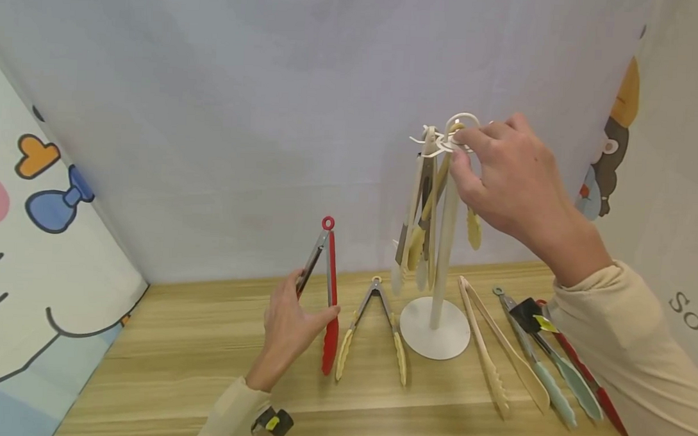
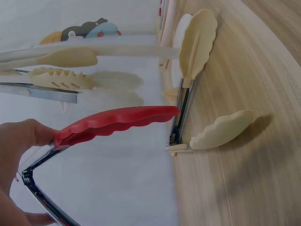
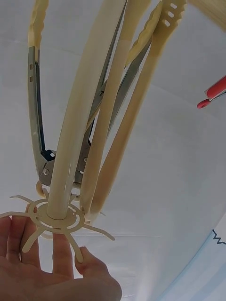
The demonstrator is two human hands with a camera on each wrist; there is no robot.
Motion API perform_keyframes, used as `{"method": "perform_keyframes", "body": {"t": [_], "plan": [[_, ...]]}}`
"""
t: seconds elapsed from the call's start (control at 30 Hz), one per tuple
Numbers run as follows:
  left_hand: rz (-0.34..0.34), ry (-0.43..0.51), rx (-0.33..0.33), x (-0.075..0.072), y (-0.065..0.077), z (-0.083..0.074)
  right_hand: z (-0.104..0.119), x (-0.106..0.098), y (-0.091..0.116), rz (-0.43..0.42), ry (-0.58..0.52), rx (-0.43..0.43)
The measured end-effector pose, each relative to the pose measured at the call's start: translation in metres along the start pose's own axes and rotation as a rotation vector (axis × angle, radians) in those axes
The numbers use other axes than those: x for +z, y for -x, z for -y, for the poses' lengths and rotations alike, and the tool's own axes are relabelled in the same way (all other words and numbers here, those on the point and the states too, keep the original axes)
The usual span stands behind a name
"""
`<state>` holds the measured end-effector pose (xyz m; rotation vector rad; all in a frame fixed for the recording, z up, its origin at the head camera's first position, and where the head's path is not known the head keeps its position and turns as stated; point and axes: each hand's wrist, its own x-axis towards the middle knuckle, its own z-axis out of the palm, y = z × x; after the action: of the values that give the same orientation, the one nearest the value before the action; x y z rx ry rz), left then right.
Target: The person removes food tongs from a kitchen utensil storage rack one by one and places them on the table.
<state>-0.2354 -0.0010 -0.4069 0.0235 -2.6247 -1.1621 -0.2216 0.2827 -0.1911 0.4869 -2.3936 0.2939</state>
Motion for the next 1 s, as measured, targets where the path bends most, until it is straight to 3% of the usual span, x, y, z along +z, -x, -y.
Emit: {"method": "perform_keyframes", "body": {"t": [1.0], "plan": [[0.028, -0.089, -0.105, 0.018, -0.002, 0.036, 0.0, 0.001, 0.0, 0.014, 0.008, 0.027]]}}
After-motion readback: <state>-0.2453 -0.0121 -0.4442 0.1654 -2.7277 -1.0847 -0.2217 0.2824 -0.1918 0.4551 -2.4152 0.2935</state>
